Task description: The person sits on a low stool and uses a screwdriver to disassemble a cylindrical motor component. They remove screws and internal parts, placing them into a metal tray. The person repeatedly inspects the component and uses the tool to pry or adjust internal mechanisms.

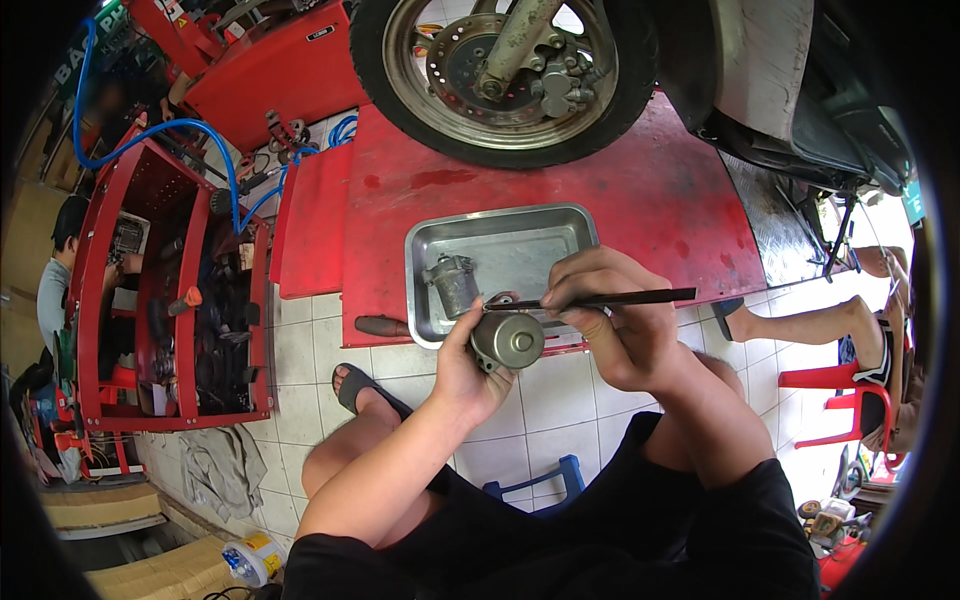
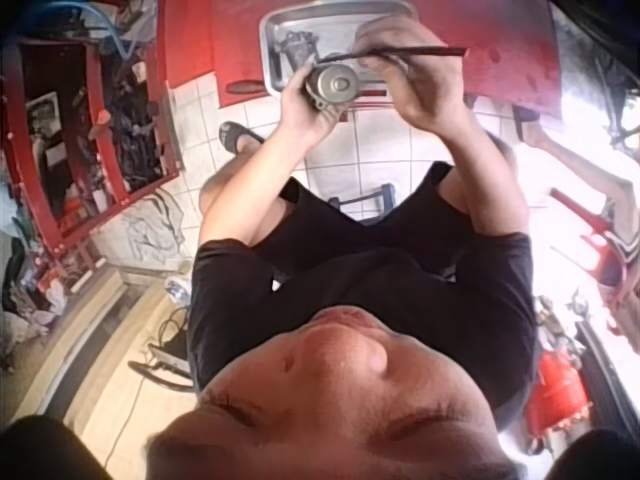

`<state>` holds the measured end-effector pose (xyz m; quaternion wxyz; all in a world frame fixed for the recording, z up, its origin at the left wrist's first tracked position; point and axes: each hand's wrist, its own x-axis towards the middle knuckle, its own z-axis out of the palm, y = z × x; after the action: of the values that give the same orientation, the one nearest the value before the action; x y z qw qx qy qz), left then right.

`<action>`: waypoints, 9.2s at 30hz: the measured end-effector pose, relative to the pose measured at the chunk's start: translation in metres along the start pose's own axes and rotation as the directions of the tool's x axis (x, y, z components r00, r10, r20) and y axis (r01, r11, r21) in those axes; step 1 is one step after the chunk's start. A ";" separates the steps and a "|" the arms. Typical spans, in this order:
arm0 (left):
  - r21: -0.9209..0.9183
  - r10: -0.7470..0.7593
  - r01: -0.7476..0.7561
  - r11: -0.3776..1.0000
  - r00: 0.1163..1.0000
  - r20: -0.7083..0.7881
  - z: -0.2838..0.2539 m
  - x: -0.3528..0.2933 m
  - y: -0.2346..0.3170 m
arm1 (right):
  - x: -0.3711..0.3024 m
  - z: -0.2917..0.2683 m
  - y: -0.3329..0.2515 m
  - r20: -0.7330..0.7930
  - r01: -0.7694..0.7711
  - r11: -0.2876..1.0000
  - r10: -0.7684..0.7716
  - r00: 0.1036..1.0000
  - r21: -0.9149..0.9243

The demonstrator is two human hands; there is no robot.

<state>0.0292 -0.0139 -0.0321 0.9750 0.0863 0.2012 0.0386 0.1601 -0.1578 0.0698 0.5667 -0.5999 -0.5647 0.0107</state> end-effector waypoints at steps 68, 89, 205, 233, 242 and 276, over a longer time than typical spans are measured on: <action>0.151 -0.004 0.037 0.988 0.977 -0.213 -0.004 -0.001 -0.013 | -0.006 -0.013 -0.011 0.236 -0.238 0.969 0.245 0.940 -0.060; 0.164 -0.018 0.049 0.985 0.983 -0.184 -0.003 -0.007 -0.009 | 0.004 -0.007 -0.012 0.117 -0.272 0.957 0.260 0.958 0.102; 0.266 0.028 0.035 0.963 0.973 -0.227 0.020 0.008 -0.028 | -0.022 -0.007 -0.003 0.173 -0.046 0.980 0.013 0.985 0.192; 0.374 0.169 -0.084 0.924 0.964 -0.203 0.024 -0.005 -0.004 | -0.027 0.015 0.012 -0.022 -0.056 0.991 0.059 0.998 0.120; 0.426 0.157 -0.066 0.903 0.970 -0.184 0.013 -0.003 0.006 | -0.026 0.003 -0.006 0.145 0.025 0.991 -0.045 0.988 0.132; 0.339 0.149 -0.018 0.941 0.920 -0.364 0.023 0.018 0.009 | -0.008 -0.010 0.026 -0.408 -0.204 0.905 0.358 0.840 0.374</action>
<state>0.0546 -0.0070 -0.0164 0.8857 0.2471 0.3879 0.0628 0.1811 -0.1625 0.0508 0.7663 -0.5633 -0.3065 0.0401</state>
